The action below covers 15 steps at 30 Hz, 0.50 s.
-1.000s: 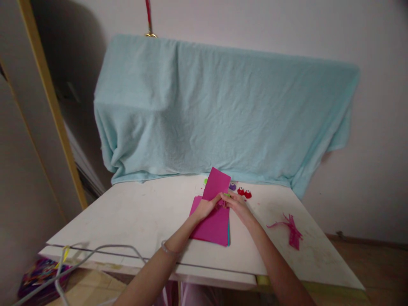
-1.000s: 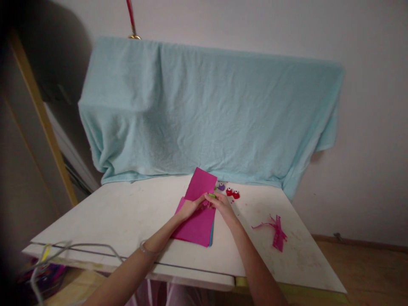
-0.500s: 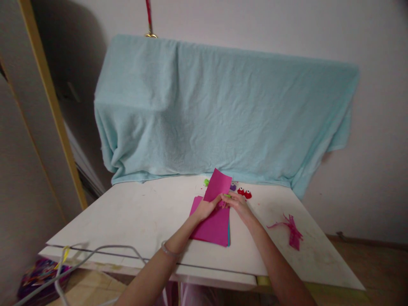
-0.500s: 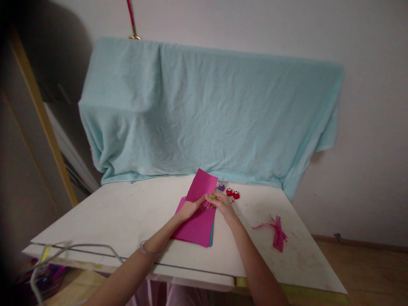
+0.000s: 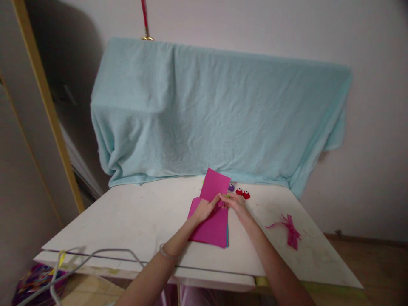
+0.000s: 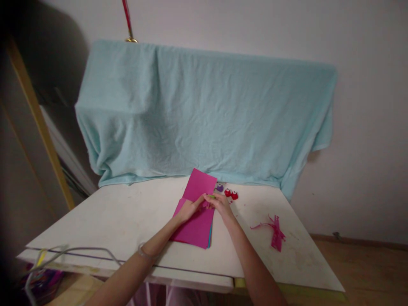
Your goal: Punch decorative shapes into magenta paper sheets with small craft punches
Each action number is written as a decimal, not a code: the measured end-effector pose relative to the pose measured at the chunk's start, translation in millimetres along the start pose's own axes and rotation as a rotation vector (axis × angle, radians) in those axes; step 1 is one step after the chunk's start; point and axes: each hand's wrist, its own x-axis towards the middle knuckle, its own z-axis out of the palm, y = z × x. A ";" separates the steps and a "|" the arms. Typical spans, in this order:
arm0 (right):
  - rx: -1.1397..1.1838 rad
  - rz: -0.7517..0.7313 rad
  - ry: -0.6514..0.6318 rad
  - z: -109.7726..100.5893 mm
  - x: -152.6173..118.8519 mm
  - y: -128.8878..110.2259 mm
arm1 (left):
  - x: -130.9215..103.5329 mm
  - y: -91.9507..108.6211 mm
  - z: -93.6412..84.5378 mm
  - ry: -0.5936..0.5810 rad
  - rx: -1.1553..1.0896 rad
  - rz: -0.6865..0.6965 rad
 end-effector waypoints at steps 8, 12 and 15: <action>0.033 0.036 -0.079 0.0 0.8 2.2 | 0.6 10.4 -1.9 0.033 -0.161 0.077; 0.017 0.060 -0.086 0.9 1.9 3.0 | 1.8 10.5 0.0 0.066 -0.188 0.086; 0.026 0.062 -0.081 1.7 3.0 3.7 | 2.6 9.1 -0.1 0.081 -0.180 0.054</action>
